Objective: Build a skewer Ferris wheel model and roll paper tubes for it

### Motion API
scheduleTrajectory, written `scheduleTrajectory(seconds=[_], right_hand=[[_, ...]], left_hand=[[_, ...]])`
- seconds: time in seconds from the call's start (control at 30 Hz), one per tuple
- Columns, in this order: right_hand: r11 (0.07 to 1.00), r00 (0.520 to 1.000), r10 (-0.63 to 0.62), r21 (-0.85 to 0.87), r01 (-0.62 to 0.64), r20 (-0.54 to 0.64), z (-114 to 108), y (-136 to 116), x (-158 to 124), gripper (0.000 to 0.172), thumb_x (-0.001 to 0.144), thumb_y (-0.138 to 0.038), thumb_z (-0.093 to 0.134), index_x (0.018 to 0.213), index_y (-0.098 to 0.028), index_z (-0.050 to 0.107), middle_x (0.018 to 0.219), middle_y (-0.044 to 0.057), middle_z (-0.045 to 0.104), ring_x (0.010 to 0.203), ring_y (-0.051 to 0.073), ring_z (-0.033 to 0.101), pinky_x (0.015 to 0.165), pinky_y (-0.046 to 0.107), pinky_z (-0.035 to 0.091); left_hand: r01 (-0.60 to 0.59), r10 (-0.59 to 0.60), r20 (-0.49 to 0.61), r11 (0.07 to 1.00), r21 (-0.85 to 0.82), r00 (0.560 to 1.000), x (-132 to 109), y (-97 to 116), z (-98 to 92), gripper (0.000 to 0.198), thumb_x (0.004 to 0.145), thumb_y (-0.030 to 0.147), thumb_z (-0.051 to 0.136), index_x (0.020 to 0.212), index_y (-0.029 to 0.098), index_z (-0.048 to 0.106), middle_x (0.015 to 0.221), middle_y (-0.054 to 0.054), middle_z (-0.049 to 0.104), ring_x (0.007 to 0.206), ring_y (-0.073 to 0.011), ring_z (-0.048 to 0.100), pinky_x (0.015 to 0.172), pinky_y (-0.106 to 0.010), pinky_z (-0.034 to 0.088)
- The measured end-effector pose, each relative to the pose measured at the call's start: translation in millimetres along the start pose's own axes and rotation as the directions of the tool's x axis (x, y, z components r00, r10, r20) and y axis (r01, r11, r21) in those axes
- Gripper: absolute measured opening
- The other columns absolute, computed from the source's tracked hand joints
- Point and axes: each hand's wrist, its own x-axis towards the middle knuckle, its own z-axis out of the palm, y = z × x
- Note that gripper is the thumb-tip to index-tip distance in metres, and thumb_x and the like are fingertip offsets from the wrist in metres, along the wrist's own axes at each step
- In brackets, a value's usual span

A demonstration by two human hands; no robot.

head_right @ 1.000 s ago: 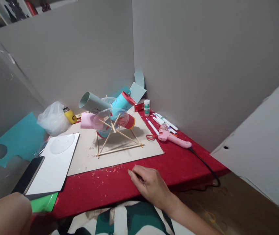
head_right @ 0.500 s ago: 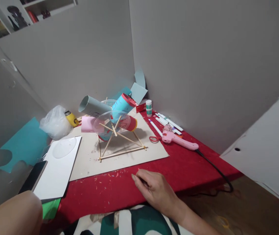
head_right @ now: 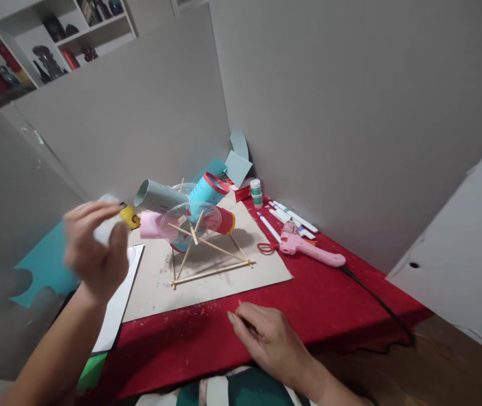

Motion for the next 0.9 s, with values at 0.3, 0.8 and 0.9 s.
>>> scheduleTrajectory(seconds=[0.3, 0.8, 0.9], right_hand=[[1.000, 0.999, -0.027, -0.002, 0.027, -0.040, -2, 0, 0, 0.031, 0.097, -0.022, 0.046, 0.066, -0.021, 0.045, 0.056, -0.004, 0.047, 0.049, 0.009, 0.049, 0.051, 0.023, 0.035], [0.990, 0.992, 0.126, 0.061, -0.125, -0.013, -23, -2, 12, 0.033, 0.097, -0.028, 0.047, 0.064, -0.022, 0.048, 0.054, -0.004, 0.050, 0.047, 0.010, 0.049, 0.048, 0.022, 0.036], [0.985, 0.986, 0.148, -0.074, -0.154, -0.082, -45, 10, 34, 0.027, 0.094, -0.031, 0.048, 0.069, -0.022, 0.055, 0.058, -0.002, 0.057, 0.051, 0.012, 0.054, 0.050, 0.024, 0.040]], left_hand=[[-0.044, 0.043, -0.014, 0.998, -0.055, 0.999, 0, -50, 41.7, 0.010, 0.091, 0.021, 0.058, 0.094, 0.020, 0.068, 0.088, -0.005, 0.072, 0.088, -0.0190, 0.064, 0.085, -0.038, 0.051], [0.053, -0.038, 0.123, 0.991, -0.121, 0.992, -51, -69, 44.0, 0.011, 0.091, 0.021, 0.056, 0.090, 0.019, 0.067, 0.088, -0.007, 0.072, 0.090, -0.0209, 0.067, 0.085, -0.041, 0.054], [0.080, -0.060, 0.140, 0.987, -0.140, 0.988, -59, -71, 46.3, 0.011, 0.091, 0.023, 0.057, 0.089, 0.019, 0.067, 0.088, -0.007, 0.072, 0.089, -0.0212, 0.068, 0.085, -0.041, 0.054]])
